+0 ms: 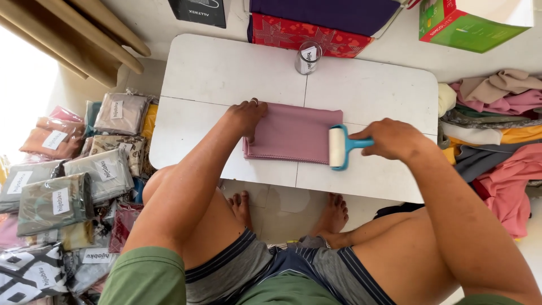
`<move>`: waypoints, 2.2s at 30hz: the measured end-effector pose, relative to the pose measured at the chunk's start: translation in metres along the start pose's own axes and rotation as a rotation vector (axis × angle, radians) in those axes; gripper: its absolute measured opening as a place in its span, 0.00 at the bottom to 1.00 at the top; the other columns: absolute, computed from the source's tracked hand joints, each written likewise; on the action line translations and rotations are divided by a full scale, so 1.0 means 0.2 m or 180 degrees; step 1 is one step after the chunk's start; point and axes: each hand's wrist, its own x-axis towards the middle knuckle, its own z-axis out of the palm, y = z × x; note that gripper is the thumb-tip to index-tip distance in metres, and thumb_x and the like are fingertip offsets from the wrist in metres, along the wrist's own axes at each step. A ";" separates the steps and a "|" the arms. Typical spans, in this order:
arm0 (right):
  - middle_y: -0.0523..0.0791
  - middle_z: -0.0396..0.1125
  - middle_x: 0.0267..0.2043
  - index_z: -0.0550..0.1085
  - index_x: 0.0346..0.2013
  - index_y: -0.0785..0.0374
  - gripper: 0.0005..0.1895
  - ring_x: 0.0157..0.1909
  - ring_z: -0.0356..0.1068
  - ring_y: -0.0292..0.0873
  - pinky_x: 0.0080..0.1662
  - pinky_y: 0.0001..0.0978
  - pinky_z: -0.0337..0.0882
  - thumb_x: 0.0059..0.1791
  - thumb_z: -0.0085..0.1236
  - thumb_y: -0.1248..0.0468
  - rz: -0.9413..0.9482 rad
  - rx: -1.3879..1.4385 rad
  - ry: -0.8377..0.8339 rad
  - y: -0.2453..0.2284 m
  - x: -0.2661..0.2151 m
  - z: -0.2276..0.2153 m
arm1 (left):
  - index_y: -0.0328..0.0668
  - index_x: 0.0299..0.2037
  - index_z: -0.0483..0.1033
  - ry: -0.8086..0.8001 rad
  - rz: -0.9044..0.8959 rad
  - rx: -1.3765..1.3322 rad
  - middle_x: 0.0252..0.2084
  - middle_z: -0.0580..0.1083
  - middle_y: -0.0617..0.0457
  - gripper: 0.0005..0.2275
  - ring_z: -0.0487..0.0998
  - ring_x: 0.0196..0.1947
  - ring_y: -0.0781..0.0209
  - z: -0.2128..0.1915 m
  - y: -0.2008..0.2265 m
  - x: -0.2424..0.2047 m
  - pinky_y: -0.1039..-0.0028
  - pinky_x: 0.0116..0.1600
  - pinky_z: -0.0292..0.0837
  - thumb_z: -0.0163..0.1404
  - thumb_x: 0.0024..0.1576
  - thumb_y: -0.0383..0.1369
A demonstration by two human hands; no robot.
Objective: Using a lint roller to clean a pink scarf on a small table, including folding and repositioning the scarf to clean all surfaces.
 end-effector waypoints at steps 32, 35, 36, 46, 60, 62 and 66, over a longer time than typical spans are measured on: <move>0.45 0.76 0.52 0.71 0.62 0.27 0.23 0.52 0.75 0.58 0.52 0.57 0.75 0.52 0.54 0.48 -0.0803 0.0060 0.0511 -0.40 0.37 -0.20 | 0.47 0.57 0.75 -0.0195 -0.0217 -0.0994 0.52 0.79 0.46 0.19 0.80 0.54 0.46 -0.17 -0.26 -0.05 0.58 0.55 0.76 0.57 0.56 0.38; 0.48 0.75 0.50 0.69 0.65 0.31 0.24 0.50 0.76 0.59 0.51 0.58 0.76 0.53 0.52 0.51 -0.1165 0.0181 0.0600 -0.60 0.40 -0.21 | 0.49 0.56 0.76 -0.0165 -0.0319 -0.1078 0.52 0.79 0.47 0.16 0.80 0.55 0.46 -0.17 -0.28 -0.07 0.58 0.56 0.76 0.55 0.57 0.35; 0.50 0.74 0.48 0.68 0.67 0.35 0.24 0.48 0.76 0.60 0.48 0.57 0.77 0.55 0.50 0.54 -0.1332 0.0268 0.0670 -0.67 0.40 -0.21 | 0.48 0.56 0.76 -0.0128 -0.0344 -0.1115 0.52 0.79 0.47 0.16 0.79 0.55 0.46 -0.18 -0.29 -0.08 0.58 0.56 0.77 0.54 0.58 0.33; 0.50 0.76 0.43 0.72 0.65 0.39 0.23 0.41 0.78 0.58 0.41 0.54 0.78 0.54 0.51 0.55 -0.1115 0.0257 0.0622 -0.69 0.41 -0.20 | 0.49 0.55 0.77 0.0044 -0.0413 -0.1134 0.50 0.79 0.46 0.15 0.81 0.52 0.45 -0.16 -0.35 -0.09 0.58 0.53 0.78 0.56 0.58 0.34; 0.53 0.73 0.57 0.73 0.63 0.39 0.25 0.59 0.71 0.64 0.57 0.55 0.72 0.50 0.59 0.55 -0.0592 0.1117 0.0240 -0.15 0.17 -0.14 | 0.57 0.48 0.82 -0.0389 -0.0104 -0.0774 0.48 0.81 0.51 0.19 0.81 0.53 0.48 -0.01 -0.27 0.10 0.61 0.55 0.76 0.68 0.45 0.39; 0.51 0.74 0.57 0.75 0.62 0.37 0.25 0.58 0.72 0.63 0.57 0.54 0.72 0.48 0.62 0.56 -0.0354 0.1068 0.0222 0.02 0.17 -0.10 | 0.57 0.49 0.82 -0.0367 -0.0095 -0.0796 0.48 0.81 0.52 0.19 0.81 0.53 0.49 -0.01 -0.27 0.12 0.61 0.56 0.76 0.68 0.45 0.39; 0.48 0.77 0.53 0.77 0.59 0.31 0.23 0.54 0.75 0.58 0.56 0.51 0.73 0.49 0.63 0.55 0.0257 0.0688 0.0279 0.18 0.07 -0.11 | 0.60 0.49 0.82 -0.0328 -0.0137 -0.0816 0.48 0.81 0.54 0.18 0.80 0.54 0.50 0.01 -0.29 0.17 0.60 0.57 0.76 0.66 0.47 0.40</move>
